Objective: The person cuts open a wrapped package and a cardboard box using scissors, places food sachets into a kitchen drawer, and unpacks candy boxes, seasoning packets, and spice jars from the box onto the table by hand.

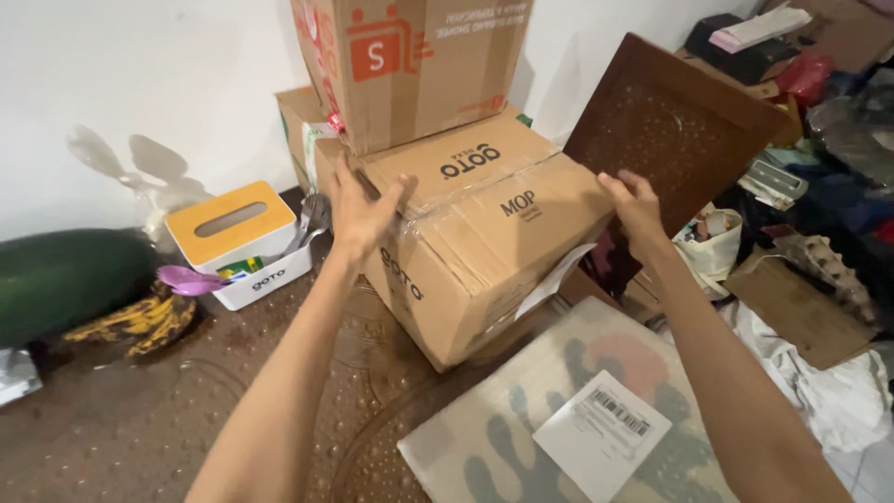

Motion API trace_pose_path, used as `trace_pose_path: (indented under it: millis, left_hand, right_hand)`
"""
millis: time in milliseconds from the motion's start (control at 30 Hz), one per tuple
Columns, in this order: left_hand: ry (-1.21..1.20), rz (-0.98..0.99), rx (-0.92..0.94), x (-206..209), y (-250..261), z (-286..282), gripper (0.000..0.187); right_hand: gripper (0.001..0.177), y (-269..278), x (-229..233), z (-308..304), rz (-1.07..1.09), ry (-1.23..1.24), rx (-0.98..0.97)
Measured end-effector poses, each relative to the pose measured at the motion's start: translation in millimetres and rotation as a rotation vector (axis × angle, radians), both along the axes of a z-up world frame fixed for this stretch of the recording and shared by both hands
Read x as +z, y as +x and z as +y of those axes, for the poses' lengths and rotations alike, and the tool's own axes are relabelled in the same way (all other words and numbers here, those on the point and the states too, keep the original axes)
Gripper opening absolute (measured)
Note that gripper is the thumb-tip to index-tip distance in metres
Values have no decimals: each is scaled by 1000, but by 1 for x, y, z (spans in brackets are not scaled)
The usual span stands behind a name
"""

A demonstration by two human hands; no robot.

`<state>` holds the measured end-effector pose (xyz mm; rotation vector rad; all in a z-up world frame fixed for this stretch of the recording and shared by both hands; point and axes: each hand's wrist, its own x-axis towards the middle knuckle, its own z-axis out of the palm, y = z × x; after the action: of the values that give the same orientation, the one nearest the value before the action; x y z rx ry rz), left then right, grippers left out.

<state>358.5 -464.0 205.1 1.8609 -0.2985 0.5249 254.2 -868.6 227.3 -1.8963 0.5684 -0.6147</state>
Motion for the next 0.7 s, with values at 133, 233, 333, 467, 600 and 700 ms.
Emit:
trace_pose_path:
  millis: [133,233,333,467,600,700]
  left_hand:
    - [-100,160,-80,-12,17,-6,97]
    - [-145,329,-141,-10,19,0,93]
    - [-32,222,13,-16,22,-6,98]
    - [13,284,13,-25,23,-4,100]
    - [-57,152,29,-37,22,5,102]
    - [-121,151,3,-37,8,23,96]
  right_hand:
    - [60,12,-38,1,64,333,-20]
    - [55,14,-49,-4,-107,298,34]
    - [51,18,-49,-10,-79,313,-19]
    - [45,6,-44,-5,-113,314,57]
    - [43,-12,-40,12,-137,254,133]
    - [42,-19,-33,32,-97,281,144]
